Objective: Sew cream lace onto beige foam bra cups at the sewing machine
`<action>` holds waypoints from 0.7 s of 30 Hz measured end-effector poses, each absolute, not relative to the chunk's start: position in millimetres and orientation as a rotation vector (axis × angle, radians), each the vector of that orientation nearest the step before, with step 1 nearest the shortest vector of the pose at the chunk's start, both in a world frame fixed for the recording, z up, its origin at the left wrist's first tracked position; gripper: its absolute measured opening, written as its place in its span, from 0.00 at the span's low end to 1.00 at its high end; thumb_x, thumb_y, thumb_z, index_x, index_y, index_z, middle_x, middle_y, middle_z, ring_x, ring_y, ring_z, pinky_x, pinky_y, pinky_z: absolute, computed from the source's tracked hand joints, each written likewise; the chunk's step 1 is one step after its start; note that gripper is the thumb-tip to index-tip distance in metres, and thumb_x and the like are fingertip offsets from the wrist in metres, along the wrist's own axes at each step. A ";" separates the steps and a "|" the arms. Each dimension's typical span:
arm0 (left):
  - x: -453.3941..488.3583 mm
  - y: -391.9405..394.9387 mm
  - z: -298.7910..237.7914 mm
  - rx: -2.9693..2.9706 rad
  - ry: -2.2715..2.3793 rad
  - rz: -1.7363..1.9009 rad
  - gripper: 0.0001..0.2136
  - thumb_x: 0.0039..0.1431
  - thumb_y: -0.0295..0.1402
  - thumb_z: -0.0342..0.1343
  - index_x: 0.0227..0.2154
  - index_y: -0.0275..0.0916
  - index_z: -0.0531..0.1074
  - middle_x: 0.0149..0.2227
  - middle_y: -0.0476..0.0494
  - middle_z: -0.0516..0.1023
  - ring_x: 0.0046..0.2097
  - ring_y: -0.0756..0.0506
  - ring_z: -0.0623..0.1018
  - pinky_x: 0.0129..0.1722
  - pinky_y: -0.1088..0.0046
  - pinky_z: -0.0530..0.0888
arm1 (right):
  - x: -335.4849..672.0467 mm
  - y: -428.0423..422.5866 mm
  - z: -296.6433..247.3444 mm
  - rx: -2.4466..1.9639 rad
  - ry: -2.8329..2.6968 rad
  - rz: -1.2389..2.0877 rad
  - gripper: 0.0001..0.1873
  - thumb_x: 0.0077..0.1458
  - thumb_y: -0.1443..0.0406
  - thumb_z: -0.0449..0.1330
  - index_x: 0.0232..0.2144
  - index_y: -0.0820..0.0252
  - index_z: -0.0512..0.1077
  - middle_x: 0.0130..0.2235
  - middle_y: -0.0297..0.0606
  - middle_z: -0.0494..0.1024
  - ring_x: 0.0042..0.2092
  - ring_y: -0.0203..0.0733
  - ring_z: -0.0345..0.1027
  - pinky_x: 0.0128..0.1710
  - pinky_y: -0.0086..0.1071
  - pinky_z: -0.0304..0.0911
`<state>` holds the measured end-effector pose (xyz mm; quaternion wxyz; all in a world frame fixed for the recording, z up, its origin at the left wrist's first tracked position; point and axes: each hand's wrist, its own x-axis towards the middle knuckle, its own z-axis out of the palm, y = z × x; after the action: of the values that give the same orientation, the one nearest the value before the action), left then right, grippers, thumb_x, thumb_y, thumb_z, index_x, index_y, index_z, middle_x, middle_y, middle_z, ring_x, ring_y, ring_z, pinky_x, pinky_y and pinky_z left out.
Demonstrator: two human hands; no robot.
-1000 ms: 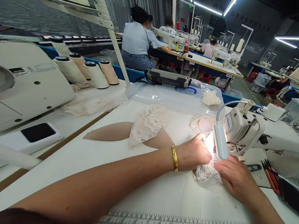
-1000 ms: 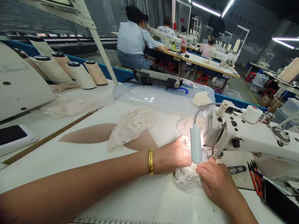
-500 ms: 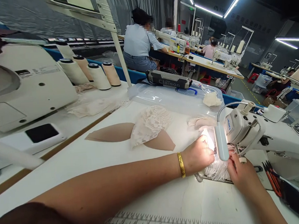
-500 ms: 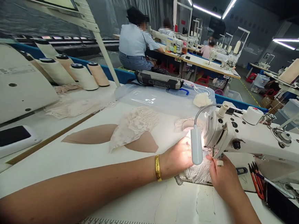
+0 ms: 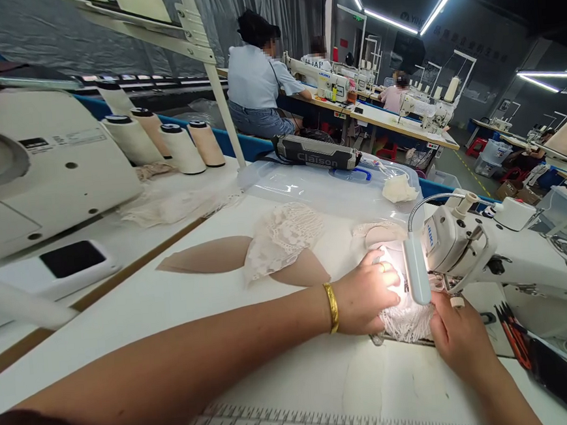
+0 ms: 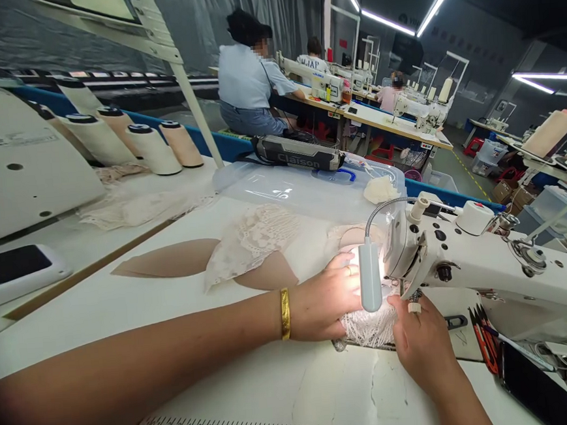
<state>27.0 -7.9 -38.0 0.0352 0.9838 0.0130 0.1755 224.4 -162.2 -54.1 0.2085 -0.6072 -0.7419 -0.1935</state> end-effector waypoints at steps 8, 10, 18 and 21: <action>18.5 -22.1 -15.0 2.931 -0.009 0.253 0.14 0.47 0.31 0.63 0.39 0.39 0.72 0.39 0.43 0.76 0.38 0.42 0.74 0.38 0.67 0.69 | 205.6 -160.2 -52.9 -1.647 -2.223 -0.432 0.15 0.65 0.67 0.53 0.53 0.56 0.68 0.48 0.45 0.77 0.52 0.51 0.69 0.42 0.37 0.66; 14.8 -22.1 -13.9 2.965 -0.015 0.209 0.13 0.44 0.28 0.62 0.36 0.39 0.73 0.38 0.44 0.75 0.36 0.43 0.73 0.36 0.66 0.68 | 213.0 -156.5 -62.4 -1.742 -2.198 -0.476 0.16 0.60 0.76 0.50 0.42 0.55 0.72 0.41 0.41 0.78 0.46 0.47 0.71 0.38 0.34 0.64; 21.4 -17.6 -27.3 3.074 -0.131 0.479 0.06 0.43 0.23 0.58 0.27 0.38 0.71 0.32 0.46 0.76 0.34 0.44 0.73 0.44 0.58 0.64 | 229.7 -155.2 -67.7 -1.778 -2.154 -0.430 0.26 0.57 0.78 0.49 0.52 0.55 0.74 0.54 0.40 0.79 0.52 0.46 0.71 0.46 0.36 0.66; 21.9 -11.2 -33.3 3.109 -0.035 0.512 0.09 0.45 0.23 0.58 0.31 0.40 0.73 0.35 0.45 0.77 0.37 0.42 0.74 0.47 0.56 0.63 | 226.1 -156.3 -65.8 -1.751 -2.127 -0.417 0.24 0.60 0.76 0.49 0.51 0.53 0.75 0.52 0.38 0.80 0.54 0.48 0.70 0.53 0.41 0.64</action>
<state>21.9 -11.2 -33.3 -0.0048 0.9866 -0.0112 0.1624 226.1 -156.3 -65.8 0.1768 -0.6184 -0.7514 -0.1473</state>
